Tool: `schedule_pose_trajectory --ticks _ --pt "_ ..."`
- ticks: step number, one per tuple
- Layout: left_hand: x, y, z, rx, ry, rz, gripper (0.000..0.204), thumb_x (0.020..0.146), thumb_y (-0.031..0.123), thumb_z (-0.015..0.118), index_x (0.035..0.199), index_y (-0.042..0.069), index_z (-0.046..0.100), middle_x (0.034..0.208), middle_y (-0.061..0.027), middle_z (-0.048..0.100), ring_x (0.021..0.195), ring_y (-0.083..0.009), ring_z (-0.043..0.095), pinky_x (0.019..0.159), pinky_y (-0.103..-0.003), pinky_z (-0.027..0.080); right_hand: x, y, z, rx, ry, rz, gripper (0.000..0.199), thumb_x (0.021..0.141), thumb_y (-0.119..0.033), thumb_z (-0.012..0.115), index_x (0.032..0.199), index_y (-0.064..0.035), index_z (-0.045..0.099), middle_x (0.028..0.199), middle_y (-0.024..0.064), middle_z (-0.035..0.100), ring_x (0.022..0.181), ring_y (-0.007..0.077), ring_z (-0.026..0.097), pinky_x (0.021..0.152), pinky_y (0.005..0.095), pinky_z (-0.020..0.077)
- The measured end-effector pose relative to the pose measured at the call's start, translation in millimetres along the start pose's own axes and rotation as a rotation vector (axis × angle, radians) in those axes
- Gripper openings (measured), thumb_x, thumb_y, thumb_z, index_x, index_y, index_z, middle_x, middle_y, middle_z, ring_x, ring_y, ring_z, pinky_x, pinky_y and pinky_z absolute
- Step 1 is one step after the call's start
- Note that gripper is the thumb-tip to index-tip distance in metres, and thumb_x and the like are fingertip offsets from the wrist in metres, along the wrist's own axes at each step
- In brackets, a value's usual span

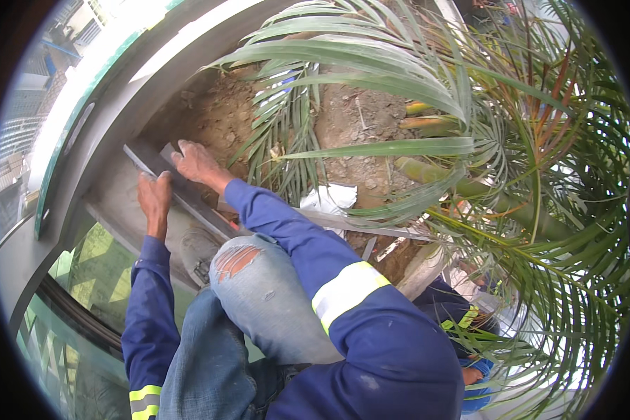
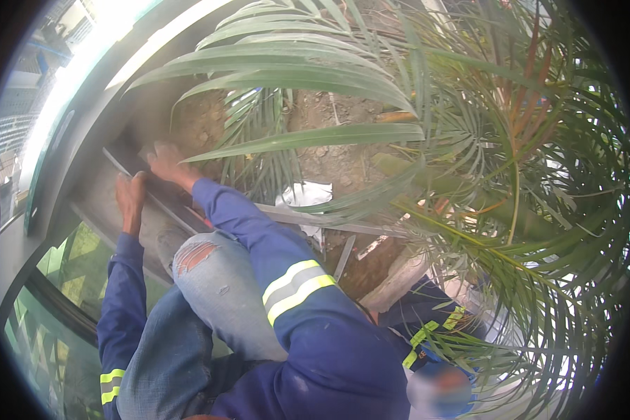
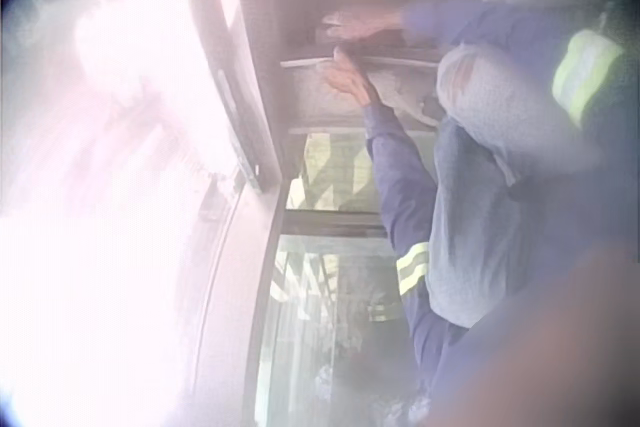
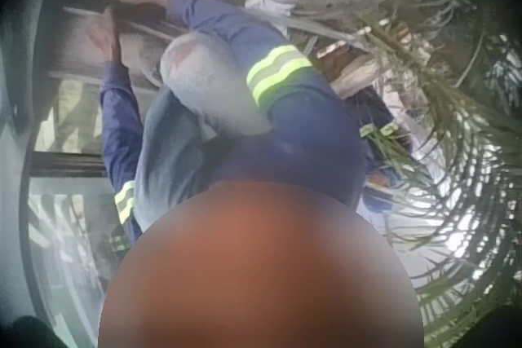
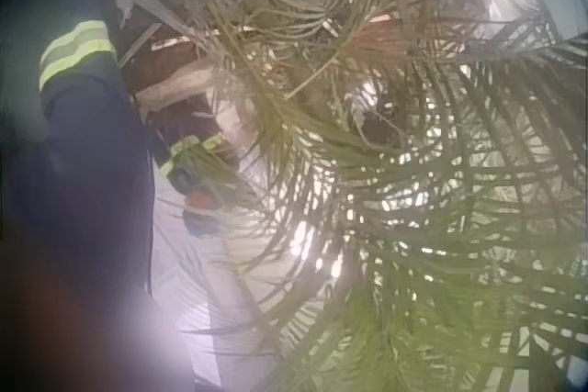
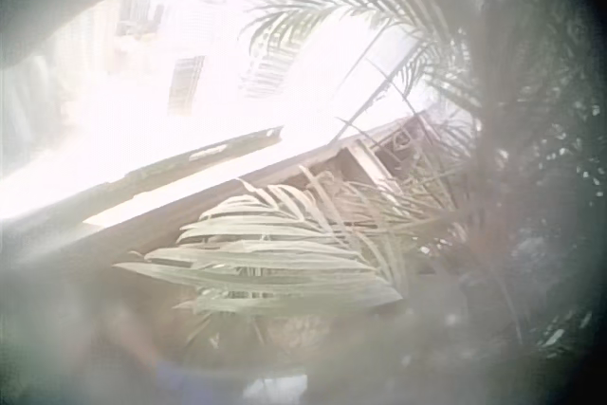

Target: The person uses a spirit level to measure a concrete ledge near a curved glass window. They repeatedly place the level on the ledge, check the bubble, and adjust the position to verify alignment. The person also handles a small metal block and a white plastic strip during the process.

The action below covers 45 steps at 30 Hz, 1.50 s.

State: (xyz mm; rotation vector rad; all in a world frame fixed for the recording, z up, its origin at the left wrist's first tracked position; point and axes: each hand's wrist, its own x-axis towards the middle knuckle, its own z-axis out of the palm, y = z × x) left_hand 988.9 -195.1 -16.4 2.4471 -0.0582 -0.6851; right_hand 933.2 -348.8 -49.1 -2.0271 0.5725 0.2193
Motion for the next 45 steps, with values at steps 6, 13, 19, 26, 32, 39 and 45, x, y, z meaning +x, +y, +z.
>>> schedule_pose_trajectory --ticks 6,13,19,26,32,39,45 --pt "-11 16 -2 0.001 0.041 -0.018 0.046 0.081 0.028 0.068 0.118 0.002 0.068 0.104 -0.0227 0.075 0.102 -0.0416 0.072 0.091 -0.05 0.053 -2 -8 -17 0.184 -0.149 0.168 0.072 0.092 -0.043 0.059 0.135 0.0138 0.057 0.136 0.0379 0.058 0.129 0.0494 0.057 0.11 0.0508 0.0439" --pt "-16 14 0 -0.02 0.075 0.099 0.042 0.083 0.032 0.07 0.113 0.002 0.065 0.101 -0.0266 0.073 0.098 -0.0472 0.07 0.087 -0.055 0.054 30 13 -16 0.237 -0.379 0.159 0.087 0.085 -0.052 0.064 0.134 0.0193 0.056 0.135 0.0367 0.061 0.131 0.0416 0.059 0.108 0.0418 0.0451" --pt "-18 19 -8 -0.079 0.058 0.032 0.049 0.081 0.029 0.069 0.116 -0.004 0.061 0.103 -0.0303 0.072 0.101 -0.0504 0.068 0.092 -0.055 0.052 46 25 -18 0.599 -0.513 0.316 0.096 0.088 -0.062 0.067 0.151 0.0076 0.046 0.158 0.0322 0.041 0.149 0.0403 0.04 0.12 0.0479 0.0333" --pt "-18 36 -13 -0.008 0.058 0.031 0.046 0.08 0.027 0.067 0.112 -0.005 0.062 0.102 -0.0308 0.072 0.099 -0.0507 0.068 0.089 -0.055 0.052 32 25 -37 0.859 -0.445 0.362 0.113 0.09 -0.071 0.061 0.164 0.0033 0.019 0.167 0.0317 0.023 0.156 0.0436 0.024 0.127 0.053 0.0192" --pt "-11 19 -10 0.0 0.067 0.052 0.047 0.079 0.026 0.068 0.113 -0.005 0.062 0.102 -0.0305 0.072 0.1 -0.051 0.068 0.09 -0.055 0.052 38 10 -34 0.803 -0.525 0.406 0.115 0.088 -0.078 0.059 0.167 -0.007 0.014 0.171 0.0273 0.013 0.159 0.0435 0.013 0.128 0.0534 0.0141" --pt "-21 42 -12 0.115 0.03 0.016 0.051 0.08 0.026 0.068 0.116 -0.008 0.059 0.104 -0.0311 0.072 0.102 -0.0496 0.069 0.092 -0.056 0.052 33 35 -31 0.867 -0.486 0.349 0.116 0.09 -0.076 0.059 0.165 0.001 0.014 0.172 0.0269 0.01 0.158 0.0457 0.01 0.127 0.0553 0.0135" --pt "-20 45 -9 0.179 0.028 -0.003 0.058 0.083 0.029 0.069 0.12 -0.013 0.053 0.105 -0.0341 0.071 0.104 -0.0497 0.069 0.091 -0.055 0.054 17 32 -30 0.263 -0.106 0.109 0.069 0.099 -0.047 0.061 0.144 0.0053 0.055 0.15 0.03 0.053 0.14 0.0407 0.052 0.116 0.0438 0.0411"
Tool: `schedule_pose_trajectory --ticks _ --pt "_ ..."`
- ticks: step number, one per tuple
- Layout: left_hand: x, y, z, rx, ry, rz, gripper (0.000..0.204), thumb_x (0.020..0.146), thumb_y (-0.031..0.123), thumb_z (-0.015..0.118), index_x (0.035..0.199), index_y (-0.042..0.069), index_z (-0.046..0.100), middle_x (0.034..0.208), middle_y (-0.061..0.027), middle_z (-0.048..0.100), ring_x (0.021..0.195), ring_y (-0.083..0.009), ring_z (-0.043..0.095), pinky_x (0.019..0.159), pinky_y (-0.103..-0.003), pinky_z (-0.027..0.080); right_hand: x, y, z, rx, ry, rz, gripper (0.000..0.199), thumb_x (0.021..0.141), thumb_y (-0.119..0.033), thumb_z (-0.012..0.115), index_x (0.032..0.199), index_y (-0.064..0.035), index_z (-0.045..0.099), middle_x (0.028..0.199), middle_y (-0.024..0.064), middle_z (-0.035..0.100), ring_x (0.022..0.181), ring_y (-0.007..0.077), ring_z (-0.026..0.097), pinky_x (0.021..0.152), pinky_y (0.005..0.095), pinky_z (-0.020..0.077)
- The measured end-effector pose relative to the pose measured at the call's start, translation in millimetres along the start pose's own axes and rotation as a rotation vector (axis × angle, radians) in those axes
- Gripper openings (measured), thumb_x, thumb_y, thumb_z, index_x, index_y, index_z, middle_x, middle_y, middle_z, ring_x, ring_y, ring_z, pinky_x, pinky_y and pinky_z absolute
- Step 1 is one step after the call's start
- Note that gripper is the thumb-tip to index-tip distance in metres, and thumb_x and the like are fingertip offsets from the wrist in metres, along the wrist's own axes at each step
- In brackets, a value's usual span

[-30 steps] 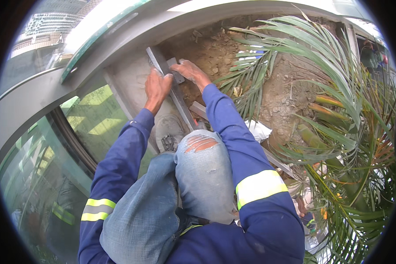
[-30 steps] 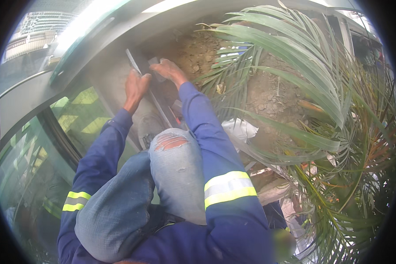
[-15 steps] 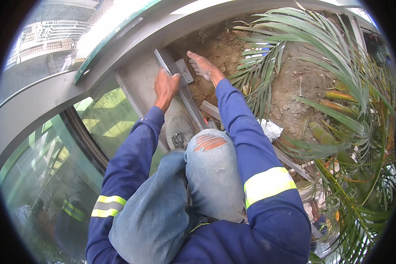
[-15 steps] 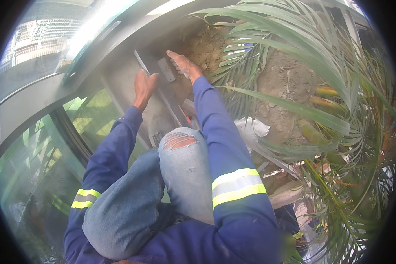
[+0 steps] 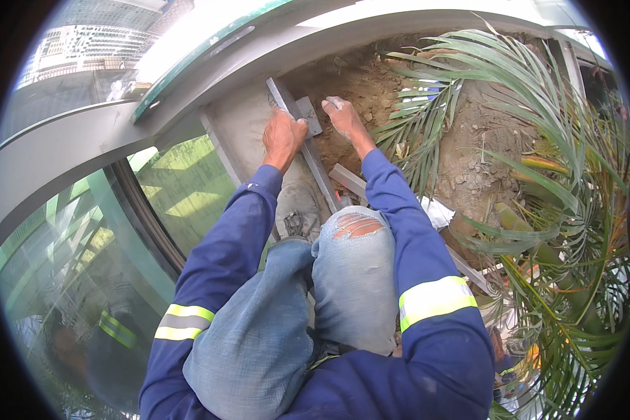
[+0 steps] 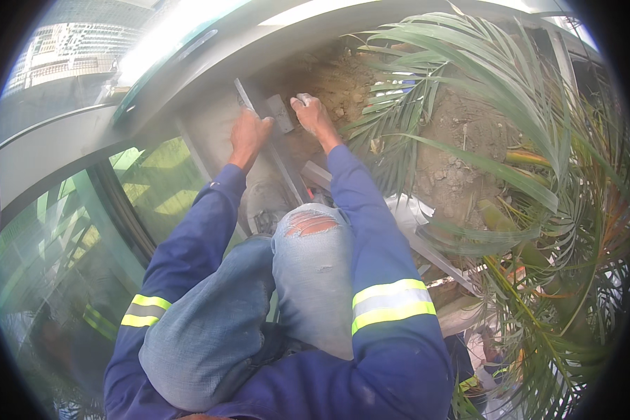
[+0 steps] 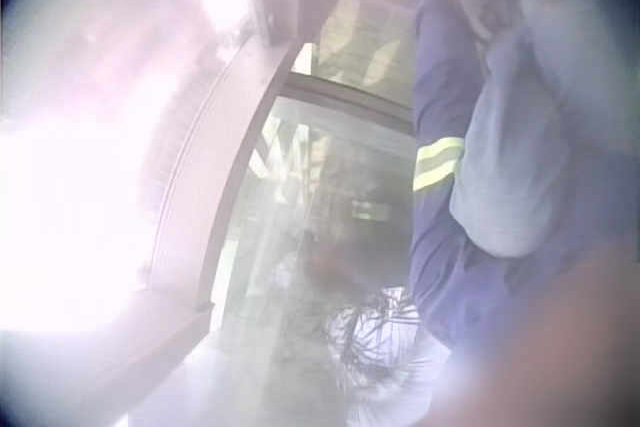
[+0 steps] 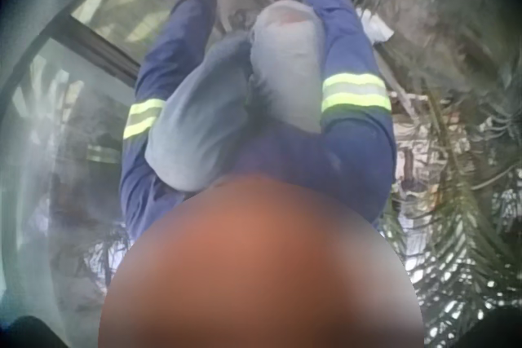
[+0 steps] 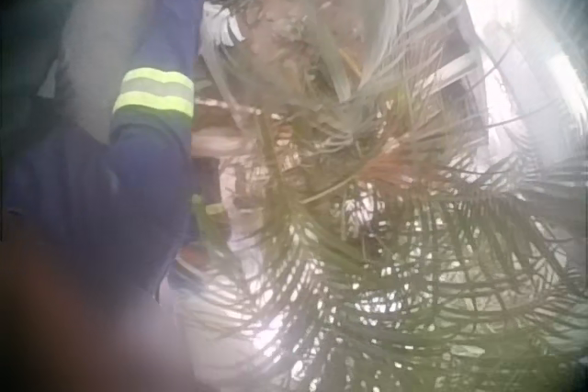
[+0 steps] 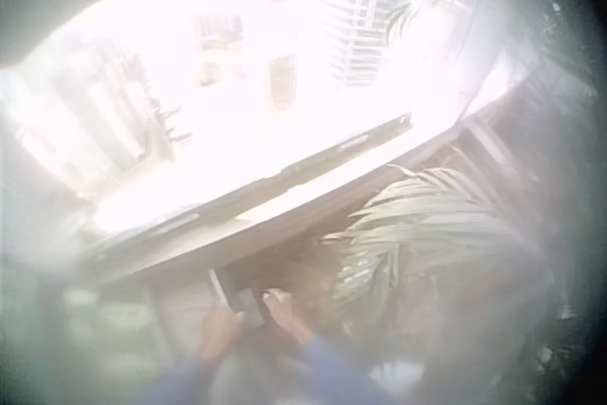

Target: The person uses a spirit level to measure a concrete ledge near a curved glass window. They repeatedly place the level on the ledge, check the bubble, and adjust the position to verify alignment. The person also handles a small metal block and a white plastic strip during the process.

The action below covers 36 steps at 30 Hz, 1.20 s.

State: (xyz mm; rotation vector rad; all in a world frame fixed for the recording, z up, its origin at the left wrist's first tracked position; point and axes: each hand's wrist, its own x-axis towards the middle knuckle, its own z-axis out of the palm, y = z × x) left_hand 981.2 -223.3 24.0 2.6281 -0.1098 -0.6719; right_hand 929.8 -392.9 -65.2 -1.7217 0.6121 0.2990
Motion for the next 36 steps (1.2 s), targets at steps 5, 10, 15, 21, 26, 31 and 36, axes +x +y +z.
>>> schedule_pose_trajectory --ticks 5,10,15,21,26,31,36 --pt "-25 4 -10 -0.146 -0.074 -0.009 0.07 0.084 0.032 0.071 0.131 -0.012 0.044 0.106 -0.0334 0.071 0.102 -0.0506 0.069 0.09 -0.055 0.054 -17 4 1 -0.415 0.183 -0.176 0.046 0.1 -0.033 0.058 0.126 0.0039 0.067 0.128 0.0288 0.067 0.122 0.0432 0.063 0.105 0.0458 0.0488" --pt "-60 -26 2 -0.428 -0.131 -0.018 0.068 0.083 0.032 0.076 0.13 -0.01 0.05 0.117 -0.0322 0.068 0.111 -0.0462 0.068 0.097 -0.05 0.051 -38 -38 4 -0.34 -0.004 -0.11 0.046 0.101 -0.037 0.059 0.12 0.0031 0.071 0.112 0.0276 0.072 0.113 0.0439 0.068 0.099 0.0468 0.0512" --pt "-90 -32 25 -0.439 -0.115 0.028 0.078 0.083 0.035 0.077 0.14 -0.01 0.048 0.137 -0.0337 0.056 0.124 -0.044 0.061 0.102 -0.048 0.05 -41 -63 20 -0.51 -0.224 -0.134 0.078 0.093 -0.062 0.061 0.115 0.0127 0.068 0.114 0.0358 0.069 0.111 0.0488 0.067 0.097 0.0518 0.0527" --pt "-90 -14 28 -0.179 -0.151 0.009 0.085 0.083 0.041 0.075 0.135 -0.018 0.044 0.1 -0.0309 0.072 0.092 -0.0477 0.072 0.085 -0.055 0.056 -48 -85 44 -0.683 -0.256 0.014 0.062 0.091 -0.049 0.064 0.107 0.0113 0.071 0.109 0.037 0.07 0.108 0.05 0.068 0.094 0.0537 0.0533" --pt "-88 -16 38 -0.189 -0.113 0.061 0.08 0.086 0.036 0.069 0.136 -0.021 0.042 0.09 -0.0309 0.072 0.084 -0.0491 0.072 0.078 -0.056 0.056 -37 -65 44 -0.729 -0.305 -0.123 0.05 0.091 -0.037 0.063 0.093 0.0116 0.072 0.098 0.0379 0.07 0.099 0.0513 0.07 0.089 0.0543 0.055" --pt "-88 -28 57 -0.253 -0.037 0.113 0.082 0.092 0.042 0.065 0.14 -0.017 0.036 0.091 -0.0331 0.07 0.082 -0.0509 0.069 0.074 -0.059 0.053 -48 -88 46 -0.649 -0.23 -0.071 0.049 0.09 -0.036 0.064 0.09 0.0128 0.072 0.096 0.0386 0.069 0.095 0.0524 0.07 0.088 0.055 0.0551" --pt "-90 -17 53 -0.23 -0.053 0.11 0.08 0.094 0.04 0.064 0.137 -0.022 0.037 0.093 -0.0342 0.07 0.083 -0.0516 0.069 0.075 -0.058 0.054 -45 -88 40 -0.649 -0.243 -0.024 0.048 0.089 -0.034 0.066 0.091 0.0137 0.071 0.096 0.0389 0.069 0.096 0.0524 0.07 0.087 0.0538 0.0558"
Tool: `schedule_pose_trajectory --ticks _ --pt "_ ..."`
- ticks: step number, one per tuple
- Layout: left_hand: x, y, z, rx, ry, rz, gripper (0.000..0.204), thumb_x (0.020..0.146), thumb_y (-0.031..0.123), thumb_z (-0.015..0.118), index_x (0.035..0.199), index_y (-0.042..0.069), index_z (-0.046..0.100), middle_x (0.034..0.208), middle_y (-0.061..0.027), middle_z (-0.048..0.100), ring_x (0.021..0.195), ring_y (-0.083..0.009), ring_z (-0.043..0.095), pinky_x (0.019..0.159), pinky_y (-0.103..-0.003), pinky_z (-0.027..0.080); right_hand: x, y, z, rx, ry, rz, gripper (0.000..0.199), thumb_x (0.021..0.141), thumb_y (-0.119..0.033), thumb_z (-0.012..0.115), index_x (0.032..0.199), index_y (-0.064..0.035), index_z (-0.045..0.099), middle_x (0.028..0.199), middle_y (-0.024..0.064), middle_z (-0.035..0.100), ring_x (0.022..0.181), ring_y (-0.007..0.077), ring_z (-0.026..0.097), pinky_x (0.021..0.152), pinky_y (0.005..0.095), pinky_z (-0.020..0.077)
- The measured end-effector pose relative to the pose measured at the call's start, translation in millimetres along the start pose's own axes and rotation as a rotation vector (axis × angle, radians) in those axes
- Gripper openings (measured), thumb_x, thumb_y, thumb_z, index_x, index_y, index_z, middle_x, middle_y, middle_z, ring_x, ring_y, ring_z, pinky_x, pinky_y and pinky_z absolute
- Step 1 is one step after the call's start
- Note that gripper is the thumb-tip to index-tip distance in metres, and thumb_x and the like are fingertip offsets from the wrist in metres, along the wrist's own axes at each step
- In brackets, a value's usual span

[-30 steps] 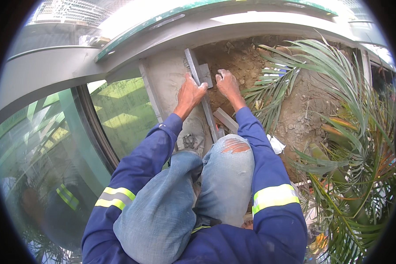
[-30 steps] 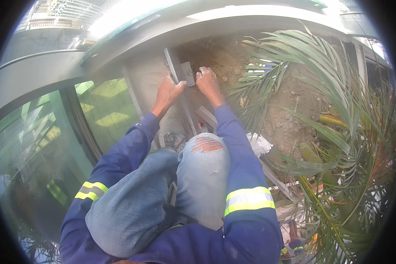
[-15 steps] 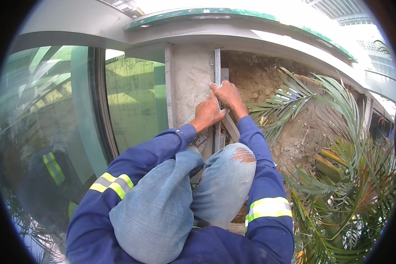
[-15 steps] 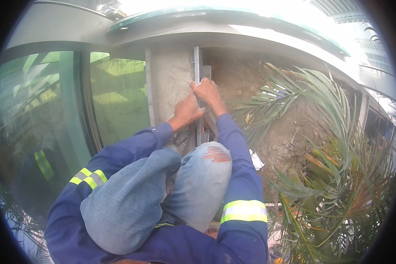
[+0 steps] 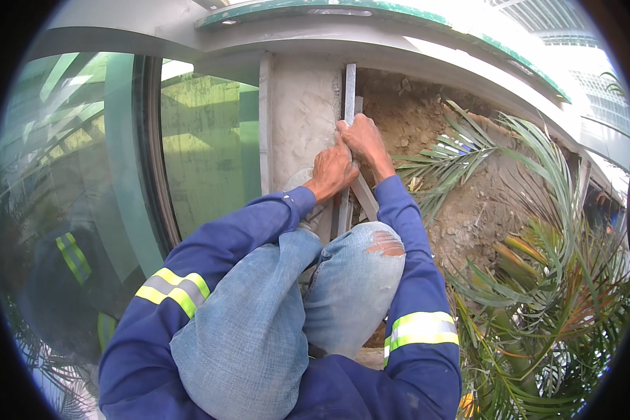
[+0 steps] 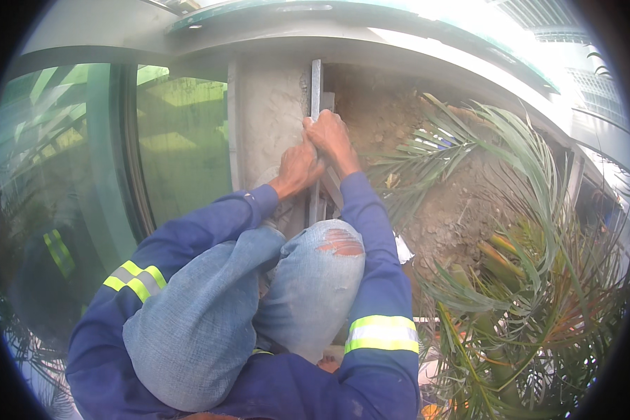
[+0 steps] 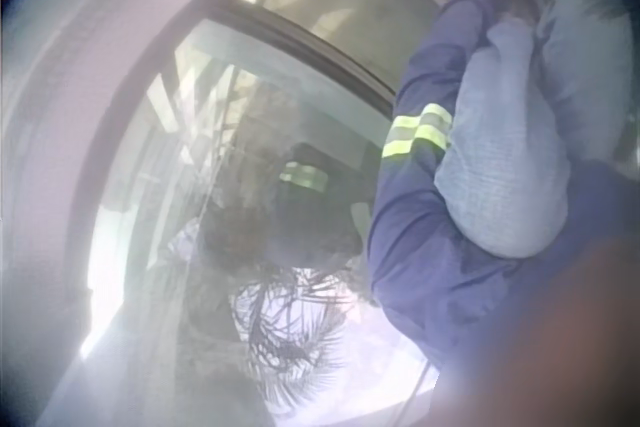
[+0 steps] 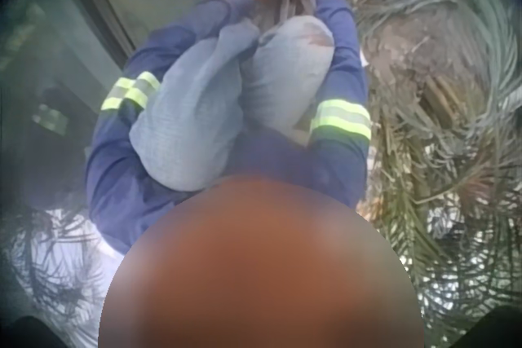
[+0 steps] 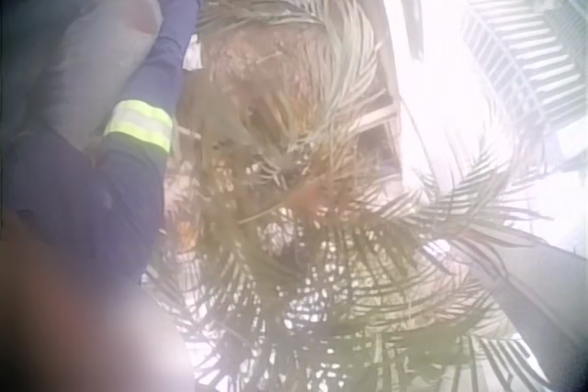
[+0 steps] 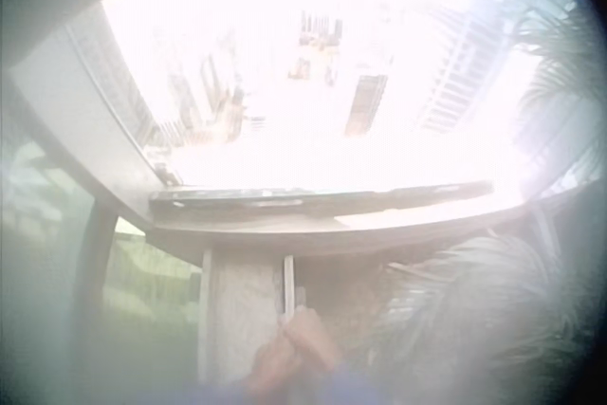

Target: The person uses a spirit level to measure a concrete ledge near a curved glass window. They repeatedly place the level on the ledge, check the bubble, and adjust the position to verify alignment. The person also handles a small metal block and a white plastic strip during the process.

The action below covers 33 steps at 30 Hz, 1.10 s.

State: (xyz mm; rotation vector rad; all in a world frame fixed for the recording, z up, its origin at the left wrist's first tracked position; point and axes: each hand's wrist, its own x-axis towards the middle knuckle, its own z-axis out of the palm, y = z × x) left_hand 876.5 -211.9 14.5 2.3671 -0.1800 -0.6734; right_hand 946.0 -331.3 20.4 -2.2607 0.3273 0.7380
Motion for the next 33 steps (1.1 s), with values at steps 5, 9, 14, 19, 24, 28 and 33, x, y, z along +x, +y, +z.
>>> schedule_pose_trajectory --ticks 5,9,14,19,24,28,33 --pt "0 -3 3 -0.004 0.045 0.012 0.082 0.089 0.033 0.064 0.137 -0.027 0.034 0.09 -0.0336 0.07 0.082 -0.0509 0.07 0.078 -0.057 0.055 -4 -4 -3 0.034 0.02 -0.015 0.05 0.089 -0.035 0.066 0.091 0.0146 0.071 0.095 0.0397 0.069 0.095 0.0527 0.07 0.086 0.0538 0.0557" --pt "0 9 -7 0.019 -0.032 -0.07 0.078 0.083 0.024 0.064 0.134 -0.029 0.038 0.088 -0.0335 0.071 0.083 -0.0496 0.071 0.081 -0.057 0.056 -4 -1 -5 0.012 0.007 -0.015 0.05 0.088 -0.036 0.065 0.09 0.0146 0.071 0.094 0.0395 0.068 0.094 0.0526 0.07 0.086 0.0545 0.055" --pt "3 6 -5 0.065 -0.057 -0.071 0.069 0.085 0.027 0.064 0.128 -0.025 0.046 0.09 -0.0329 0.071 0.086 -0.05 0.071 0.083 -0.058 0.055 -6 -4 -5 0.003 0.023 -0.037 0.049 0.087 -0.035 0.065 0.088 0.014 0.071 0.093 0.039 0.069 0.094 0.0522 0.07 0.086 0.0543 0.0551" --pt "5 4 1 0.05 -0.084 -0.057 0.064 0.086 0.027 0.064 0.124 -0.022 0.049 0.09 -0.033 0.071 0.085 -0.0509 0.071 0.084 -0.058 0.054 -8 -3 -9 0.012 0.014 -0.03 0.049 0.086 -0.035 0.066 0.088 0.0137 0.071 0.092 0.0388 0.069 0.093 0.0524 0.07 0.086 0.0543 0.0552" --pt "6 6 -2 0.008 -0.078 -0.1 0.062 0.088 0.028 0.063 0.126 -0.017 0.045 0.091 -0.034 0.071 0.084 -0.0516 0.07 0.082 -0.059 0.054 -1 5 -2 0.004 -0.002 -0.059 0.06 0.087 -0.043 0.064 0.095 0.0165 0.07 0.094 0.0411 0.068 0.095 0.0538 0.07 0.087 0.0547 0.0554" --pt "-7 10 -11 -0.038 0.002 -0.06 0.064 0.089 0.029 0.065 0.13 -0.013 0.038 0.088 -0.0359 0.069 0.082 -0.0533 0.07 0.08 -0.061 0.054 -9 5 -5 0.065 -0.004 0.029 0.077 0.09 -0.057 0.063 0.101 0.0185 0.07 0.096 0.0432 0.067 0.098 0.0547 0.07 0.088 0.056 0.0547" --pt "-15 4 -27 -0.111 -0.055 -0.045 0.069 0.087 0.029 0.071 0.132 -0.011 0.037 0.086 -0.0354 0.069 0.081 -0.0527 0.07 0.078 -0.059 0.055 -7 8 -3 0.052 0.002 0.01 0.081 0.091 -0.063 0.062 0.102 0.0173 0.071 0.098 0.0433 0.067 0.102 0.0547 0.069 0.09 0.0561 0.0538"
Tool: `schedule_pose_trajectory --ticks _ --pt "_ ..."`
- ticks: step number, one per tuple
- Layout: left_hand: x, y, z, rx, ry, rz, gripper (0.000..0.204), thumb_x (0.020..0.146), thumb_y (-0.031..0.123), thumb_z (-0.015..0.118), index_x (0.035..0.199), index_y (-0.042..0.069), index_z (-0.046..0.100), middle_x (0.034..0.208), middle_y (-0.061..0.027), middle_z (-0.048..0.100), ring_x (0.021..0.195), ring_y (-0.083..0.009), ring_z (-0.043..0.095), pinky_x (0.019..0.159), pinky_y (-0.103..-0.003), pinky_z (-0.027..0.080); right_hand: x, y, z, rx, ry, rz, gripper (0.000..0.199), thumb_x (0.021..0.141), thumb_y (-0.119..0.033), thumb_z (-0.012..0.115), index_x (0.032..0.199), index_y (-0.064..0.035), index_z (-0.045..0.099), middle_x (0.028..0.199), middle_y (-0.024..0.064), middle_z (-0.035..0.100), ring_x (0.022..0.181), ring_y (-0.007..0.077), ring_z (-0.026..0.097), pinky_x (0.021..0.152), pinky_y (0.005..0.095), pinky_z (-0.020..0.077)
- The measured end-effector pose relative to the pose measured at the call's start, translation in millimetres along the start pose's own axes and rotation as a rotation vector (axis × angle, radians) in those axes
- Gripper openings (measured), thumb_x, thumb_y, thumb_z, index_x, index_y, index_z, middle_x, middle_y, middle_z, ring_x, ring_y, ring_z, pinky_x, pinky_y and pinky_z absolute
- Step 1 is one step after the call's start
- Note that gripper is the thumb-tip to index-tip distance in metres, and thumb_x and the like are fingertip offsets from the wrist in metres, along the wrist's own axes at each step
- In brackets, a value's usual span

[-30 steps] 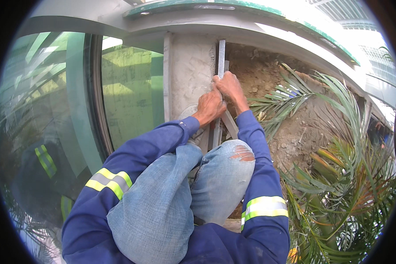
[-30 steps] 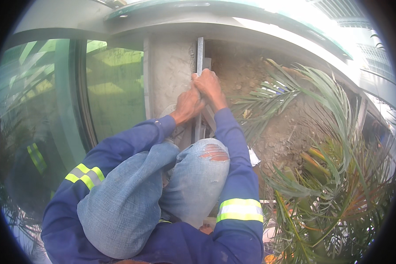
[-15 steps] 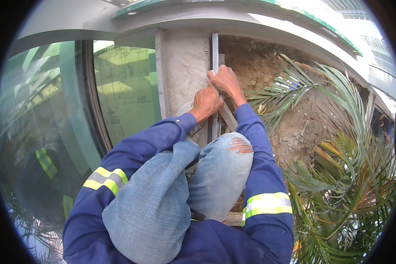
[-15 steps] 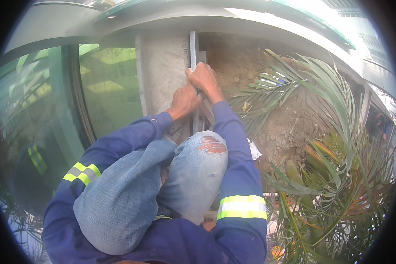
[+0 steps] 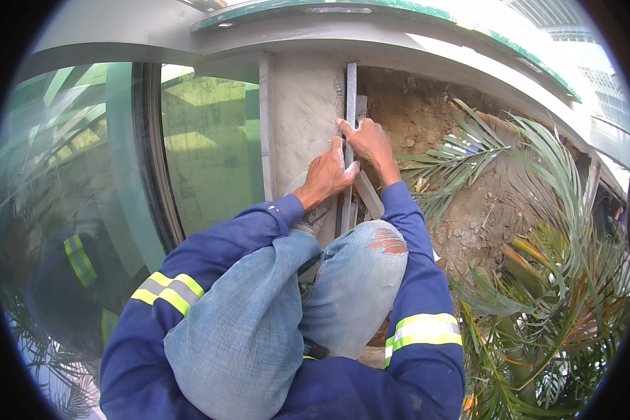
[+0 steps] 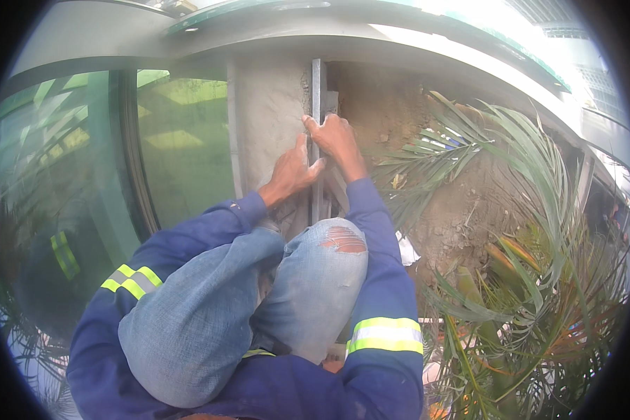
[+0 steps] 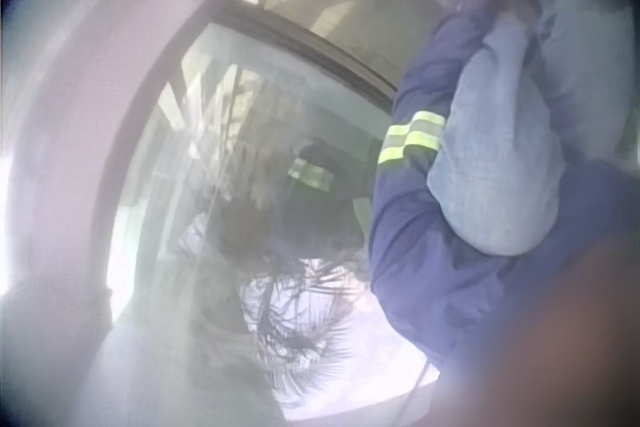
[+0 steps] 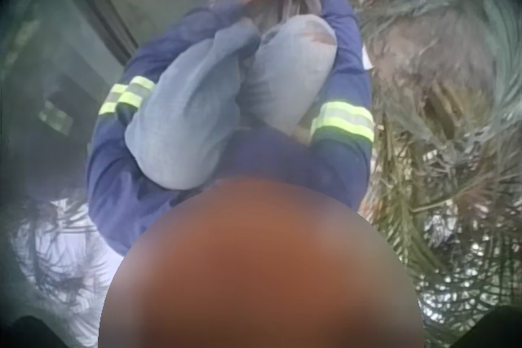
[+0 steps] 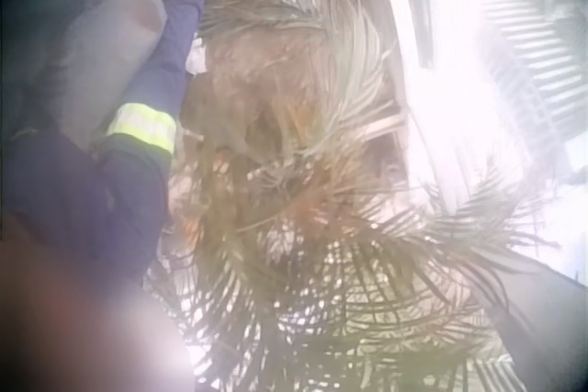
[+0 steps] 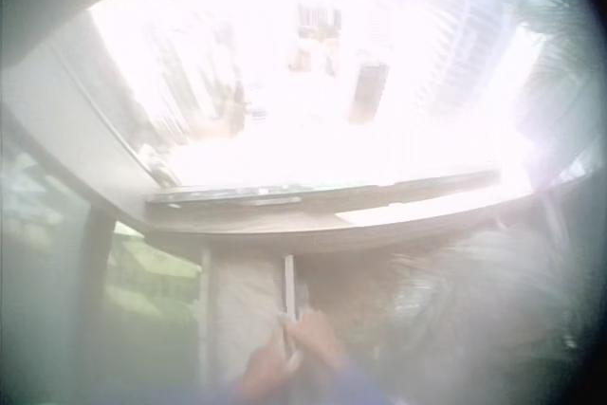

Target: The person uses a spirit level to measure a concrete ledge near a curved glass window. They repeatedly place the level on the ledge, check the bubble, and adjust the position to verify alignment. The person also handles a small metal block and a white plastic strip during the process.

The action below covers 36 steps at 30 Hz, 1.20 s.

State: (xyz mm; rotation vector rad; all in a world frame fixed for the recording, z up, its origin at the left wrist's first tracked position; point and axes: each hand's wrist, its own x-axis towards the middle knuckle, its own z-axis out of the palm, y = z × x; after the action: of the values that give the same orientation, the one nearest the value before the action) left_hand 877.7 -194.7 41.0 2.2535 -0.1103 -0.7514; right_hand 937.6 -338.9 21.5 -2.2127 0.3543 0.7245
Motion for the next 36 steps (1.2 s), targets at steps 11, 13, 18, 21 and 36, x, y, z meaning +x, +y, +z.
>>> schedule_pose_trajectory --ticks 11,13,18,21,36 --pt "68 39 -179 0.095 0.561 0.452 0.024 0.088 0.018 0.08 0.107 0.007 0.071 0.105 -0.0086 0.077 0.087 -0.023 0.075 0.076 -0.035 0.06 -2 -20 -104 -0.172 0.292 -0.09 0.063 0.101 -0.05 0.06 0.131 0.0045 0.064 0.114 0.0273 0.074 0.105 0.0396 0.074 0.091 0.0497 0.0577" --pt "109 52 -234 0.324 0.741 0.627 0.029 0.087 0.02 0.079 0.11 0.005 0.071 0.107 -0.0084 0.075 0.095 -0.0263 0.072 0.085 -0.041 0.057 11 -27 -142 -0.254 0.658 -0.316 0.045 0.092 -0.028 0.074 0.124 0.0025 0.065 0.103 0.0199 0.07 0.1 0.0364 0.07 0.088 0.0455 0.056" --pt "180 24 -289 0.708 0.316 0.311 0.074 0.08 0.04 0.082 0.145 0.014 0.058 0.14 -0.0245 0.062 0.131 -0.0374 0.059 0.112 -0.047 0.044 57 -66 -224 -0.892 0.784 -0.397 0.049 0.091 -0.032 0.073 0.133 -0.0079 0.063 0.131 0.0178 0.061 0.127 0.0363 0.055 0.101 0.0634 0.0446" --pt "192 -10 -269 0.712 0.525 0.459 0.032 0.086 0.019 0.073 0.116 0.009 0.07 0.108 -0.0075 0.075 0.099 -0.0333 0.07 0.088 -0.046 0.055 95 -62 -243 -0.959 0.473 -0.167 0.047 0.095 -0.031 0.069 0.137 -0.0123 0.062 0.132 0.0141 0.064 0.129 0.0332 0.056 0.105 0.0701 0.038" --pt "56 -38 -193 0.531 0.589 0.541 0.023 0.083 0.017 0.08 0.104 0.015 0.071 0.092 0.0039 0.068 0.094 -0.0199 0.064 0.093 -0.038 0.043 -14 28 -159 -0.761 0.502 -0.559 0.039 0.087 -0.005 0.071 0.122 -0.0197 0.068 0.113 -0.0042 0.067 0.113 0.0186 0.062 0.115 0.0664 0.0327"
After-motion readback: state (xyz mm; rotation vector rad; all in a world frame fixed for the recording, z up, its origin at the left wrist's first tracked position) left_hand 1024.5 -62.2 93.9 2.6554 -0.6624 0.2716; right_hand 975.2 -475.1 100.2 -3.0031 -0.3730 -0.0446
